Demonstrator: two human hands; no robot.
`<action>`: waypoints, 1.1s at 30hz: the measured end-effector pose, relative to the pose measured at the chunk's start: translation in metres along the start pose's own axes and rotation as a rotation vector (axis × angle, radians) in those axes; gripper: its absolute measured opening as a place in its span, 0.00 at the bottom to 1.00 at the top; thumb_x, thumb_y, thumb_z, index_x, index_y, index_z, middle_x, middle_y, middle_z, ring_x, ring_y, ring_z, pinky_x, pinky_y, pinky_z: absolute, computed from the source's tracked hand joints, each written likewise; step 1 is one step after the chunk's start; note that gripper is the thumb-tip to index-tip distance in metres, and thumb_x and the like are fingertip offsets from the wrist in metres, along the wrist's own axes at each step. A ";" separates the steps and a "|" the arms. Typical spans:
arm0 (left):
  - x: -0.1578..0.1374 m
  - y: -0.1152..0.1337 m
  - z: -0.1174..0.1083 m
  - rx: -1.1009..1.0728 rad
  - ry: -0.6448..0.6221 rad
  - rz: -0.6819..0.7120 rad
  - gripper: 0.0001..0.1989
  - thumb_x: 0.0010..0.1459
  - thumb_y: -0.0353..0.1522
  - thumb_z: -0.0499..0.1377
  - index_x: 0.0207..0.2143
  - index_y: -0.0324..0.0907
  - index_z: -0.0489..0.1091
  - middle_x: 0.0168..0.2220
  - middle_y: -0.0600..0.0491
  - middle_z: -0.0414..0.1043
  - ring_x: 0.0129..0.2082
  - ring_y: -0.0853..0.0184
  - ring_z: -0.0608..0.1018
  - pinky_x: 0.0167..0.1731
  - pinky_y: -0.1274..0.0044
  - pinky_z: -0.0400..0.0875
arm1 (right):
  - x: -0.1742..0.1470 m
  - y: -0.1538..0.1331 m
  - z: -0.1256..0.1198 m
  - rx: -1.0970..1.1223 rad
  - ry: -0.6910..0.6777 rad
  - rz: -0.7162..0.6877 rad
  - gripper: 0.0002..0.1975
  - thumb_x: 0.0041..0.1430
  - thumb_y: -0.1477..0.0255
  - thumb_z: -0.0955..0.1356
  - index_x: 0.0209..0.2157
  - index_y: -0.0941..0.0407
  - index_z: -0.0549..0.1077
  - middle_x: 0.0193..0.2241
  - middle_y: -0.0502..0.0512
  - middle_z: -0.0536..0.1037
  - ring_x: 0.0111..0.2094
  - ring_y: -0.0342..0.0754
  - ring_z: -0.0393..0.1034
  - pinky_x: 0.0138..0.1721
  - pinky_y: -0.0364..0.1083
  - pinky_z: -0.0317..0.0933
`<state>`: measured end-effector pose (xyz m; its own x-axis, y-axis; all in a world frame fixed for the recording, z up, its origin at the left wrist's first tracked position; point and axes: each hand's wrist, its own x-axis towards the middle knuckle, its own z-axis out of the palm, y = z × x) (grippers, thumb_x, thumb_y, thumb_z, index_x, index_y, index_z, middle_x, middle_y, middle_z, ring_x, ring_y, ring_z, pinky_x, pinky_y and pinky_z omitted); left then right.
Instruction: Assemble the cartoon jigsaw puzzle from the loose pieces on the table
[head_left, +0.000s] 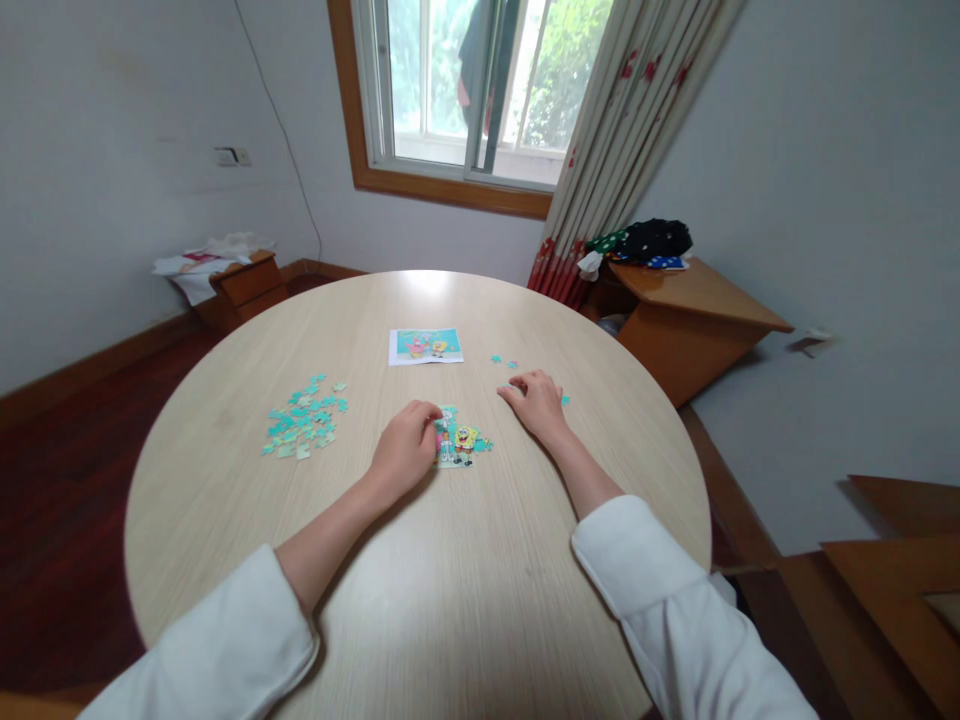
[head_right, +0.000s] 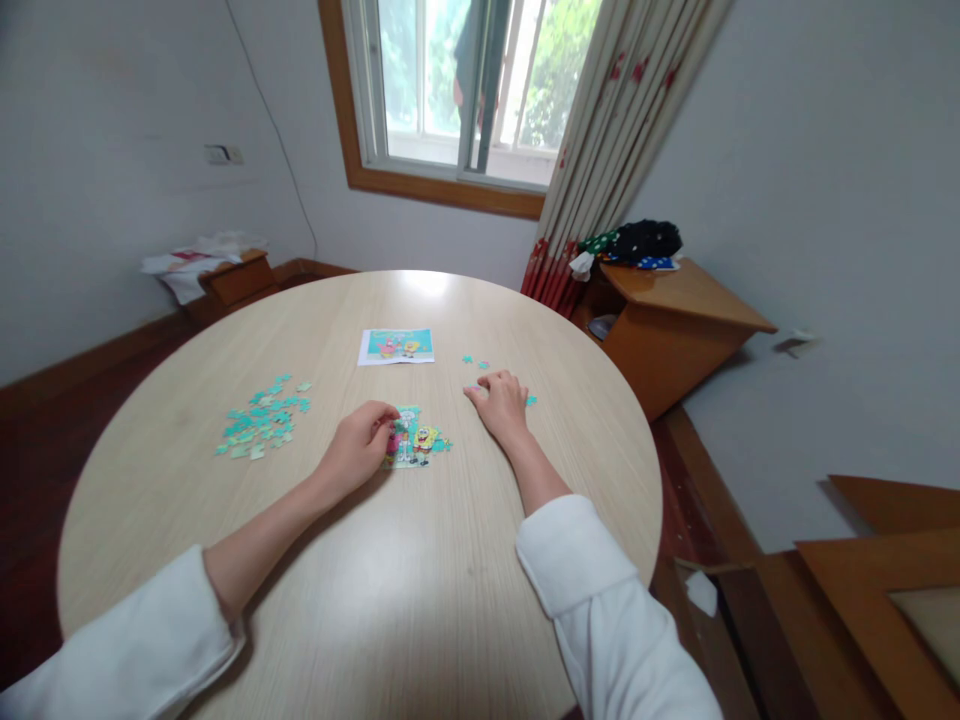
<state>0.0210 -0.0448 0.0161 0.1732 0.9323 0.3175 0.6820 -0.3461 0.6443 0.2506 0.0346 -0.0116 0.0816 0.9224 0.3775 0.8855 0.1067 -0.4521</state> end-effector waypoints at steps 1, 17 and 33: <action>0.002 -0.002 -0.003 -0.030 0.023 -0.040 0.12 0.53 0.26 0.46 0.34 0.39 0.69 0.34 0.49 0.73 0.35 0.65 0.74 0.38 0.73 0.67 | 0.000 0.000 0.000 -0.003 -0.004 0.001 0.11 0.53 0.63 0.68 0.32 0.56 0.74 0.36 0.58 0.74 0.41 0.53 0.65 0.42 0.52 0.53; 0.014 -0.022 -0.017 -0.095 0.084 -0.225 0.06 0.49 0.27 0.47 0.25 0.43 0.62 0.27 0.53 0.75 0.31 0.66 0.75 0.34 0.76 0.64 | 0.001 0.001 0.006 0.000 -0.015 0.003 0.07 0.54 0.66 0.67 0.29 0.55 0.71 0.36 0.58 0.73 0.41 0.54 0.64 0.42 0.52 0.54; 0.013 -0.021 -0.016 -0.041 0.024 -0.250 0.06 0.50 0.27 0.47 0.25 0.44 0.61 0.26 0.54 0.75 0.30 0.65 0.75 0.33 0.76 0.63 | 0.002 0.003 0.005 -0.005 -0.008 -0.004 0.09 0.54 0.64 0.67 0.29 0.55 0.72 0.34 0.58 0.72 0.39 0.54 0.65 0.42 0.52 0.57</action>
<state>-0.0024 -0.0268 0.0183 -0.0143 0.9868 0.1611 0.6722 -0.1098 0.7322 0.2509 0.0388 -0.0157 0.0742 0.9249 0.3729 0.8879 0.1090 -0.4469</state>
